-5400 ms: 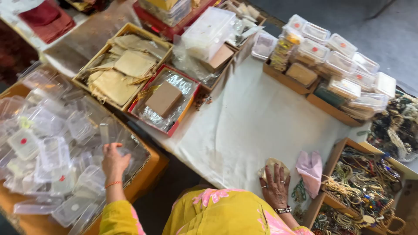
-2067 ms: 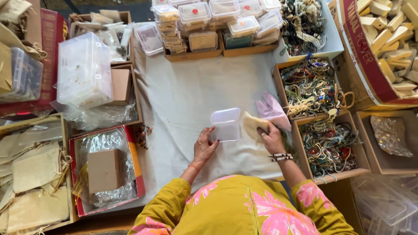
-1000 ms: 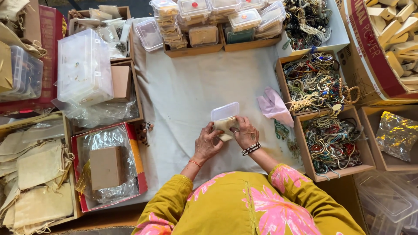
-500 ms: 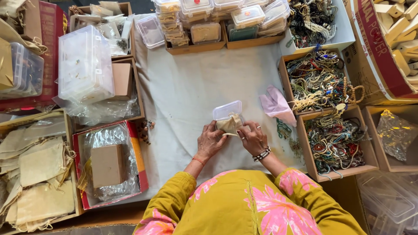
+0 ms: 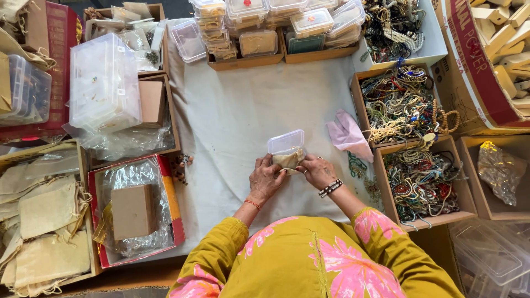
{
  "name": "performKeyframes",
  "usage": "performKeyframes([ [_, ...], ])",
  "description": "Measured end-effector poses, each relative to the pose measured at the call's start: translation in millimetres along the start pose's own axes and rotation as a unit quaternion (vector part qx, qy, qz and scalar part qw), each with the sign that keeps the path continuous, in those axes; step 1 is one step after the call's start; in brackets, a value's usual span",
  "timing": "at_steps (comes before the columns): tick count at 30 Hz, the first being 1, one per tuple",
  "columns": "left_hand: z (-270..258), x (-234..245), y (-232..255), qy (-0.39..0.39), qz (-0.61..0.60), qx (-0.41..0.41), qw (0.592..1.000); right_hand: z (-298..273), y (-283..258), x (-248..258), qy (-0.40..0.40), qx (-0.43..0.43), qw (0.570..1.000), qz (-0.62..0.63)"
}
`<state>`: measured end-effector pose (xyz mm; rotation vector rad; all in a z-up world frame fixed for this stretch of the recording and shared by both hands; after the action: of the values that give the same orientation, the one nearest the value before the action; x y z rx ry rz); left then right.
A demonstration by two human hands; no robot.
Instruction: Organize, inspect, and clean various jewelry items and packaging them into small containers.
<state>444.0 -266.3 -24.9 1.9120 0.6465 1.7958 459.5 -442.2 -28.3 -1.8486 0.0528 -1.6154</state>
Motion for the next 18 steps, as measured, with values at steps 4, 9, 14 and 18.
performKeyframes([
  [4,-1.1,-0.9,-3.7,-0.002,-0.018,0.015,1.0,8.3,3.0,-7.5,-0.018,-0.026,0.999,-0.012],
  [9,-1.6,2.0,-6.9,0.011,-0.101,0.026,0.995,10.8,14.6,-21.8,-0.005,-0.065,0.996,-0.063],
  [14,3.7,4.1,1.0,0.015,-0.057,0.003,0.998,4.0,-1.2,-7.2,0.05,-0.052,0.995,-0.064],
  [18,3.5,-0.1,-0.4,0.009,-0.025,-0.001,1.0,1.2,-14.5,-9.5,0.067,0.012,0.986,-0.154],
])
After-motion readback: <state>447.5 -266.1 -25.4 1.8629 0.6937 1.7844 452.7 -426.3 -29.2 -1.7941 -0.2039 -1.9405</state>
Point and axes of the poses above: each hand's wrist, its own z-axis towards the middle knuckle, its own x-axis out of the back of the hand, y = z × x, the point moved 9 cm from there along z, towards the middle knuckle, and after that the axes turned 11 degrees about x, right-handed, at the moved point
